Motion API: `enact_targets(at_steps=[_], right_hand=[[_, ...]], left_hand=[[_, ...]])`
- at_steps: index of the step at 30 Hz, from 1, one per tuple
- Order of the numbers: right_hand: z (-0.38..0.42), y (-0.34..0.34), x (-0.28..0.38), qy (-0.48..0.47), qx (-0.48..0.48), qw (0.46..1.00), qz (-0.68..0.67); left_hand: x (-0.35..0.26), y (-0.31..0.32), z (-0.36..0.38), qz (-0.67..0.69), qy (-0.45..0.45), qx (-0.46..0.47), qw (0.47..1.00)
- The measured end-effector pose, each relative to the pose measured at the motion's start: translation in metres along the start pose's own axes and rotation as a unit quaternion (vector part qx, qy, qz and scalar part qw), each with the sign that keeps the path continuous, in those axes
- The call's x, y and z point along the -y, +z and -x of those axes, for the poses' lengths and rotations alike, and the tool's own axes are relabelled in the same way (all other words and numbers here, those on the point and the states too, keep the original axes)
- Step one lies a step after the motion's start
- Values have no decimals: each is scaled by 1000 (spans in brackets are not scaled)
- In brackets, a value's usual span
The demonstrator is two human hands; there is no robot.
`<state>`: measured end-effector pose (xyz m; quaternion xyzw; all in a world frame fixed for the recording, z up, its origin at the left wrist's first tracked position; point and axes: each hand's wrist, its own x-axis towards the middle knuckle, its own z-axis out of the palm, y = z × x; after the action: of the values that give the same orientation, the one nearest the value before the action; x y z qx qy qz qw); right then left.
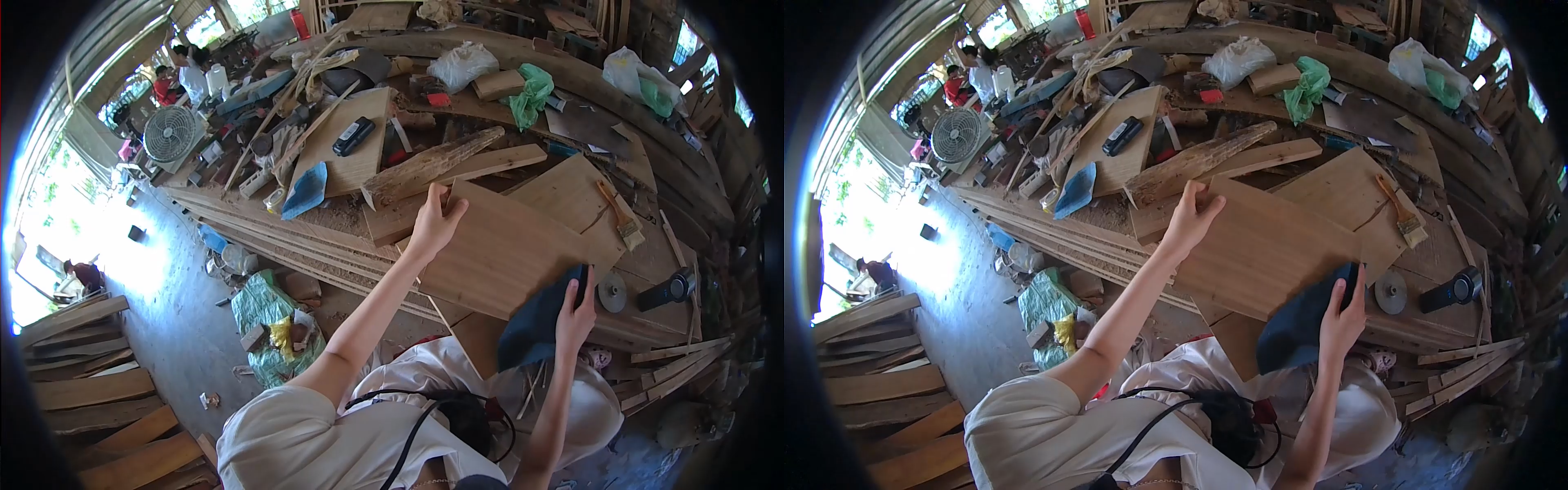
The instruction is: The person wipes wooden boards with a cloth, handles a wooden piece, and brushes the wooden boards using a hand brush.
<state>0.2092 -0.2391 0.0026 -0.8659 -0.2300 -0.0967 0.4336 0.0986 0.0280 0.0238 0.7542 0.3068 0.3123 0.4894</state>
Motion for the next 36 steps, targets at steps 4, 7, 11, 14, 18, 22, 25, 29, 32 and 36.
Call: enact_targets(at_steps=[4,7,11,14,18,22,25,29,32,36], right_hand=[[2,-4,-12,1,-37,997,-63],[2,-1,-37,-27,-67,983,-167],[1,-12,-52,250,3,866,-434],[0,-14,-64,311,-14,824,-473],[2,-13,-82,271,-87,819,-498],[2,-27,-52,221,-137,805,-533],[-1,-28,-41,215,-168,798,-538],[-6,-20,-38,211,-176,791,-546],[-13,-12,-48,153,-164,845,-486],[-22,-13,-33,94,-222,896,-373]], left_hand=[[-40,-1,11,136,54,-6,989],[-80,-4,24,164,84,12,983],[-118,-1,43,174,120,45,976],[-139,7,55,188,158,58,968],[-165,6,75,206,238,77,946],[-175,-9,81,237,308,113,914],[-154,-5,65,206,407,72,887],[-88,8,32,204,425,-12,882],[-39,9,12,162,388,-74,904],[-11,2,12,221,246,-41,943]])
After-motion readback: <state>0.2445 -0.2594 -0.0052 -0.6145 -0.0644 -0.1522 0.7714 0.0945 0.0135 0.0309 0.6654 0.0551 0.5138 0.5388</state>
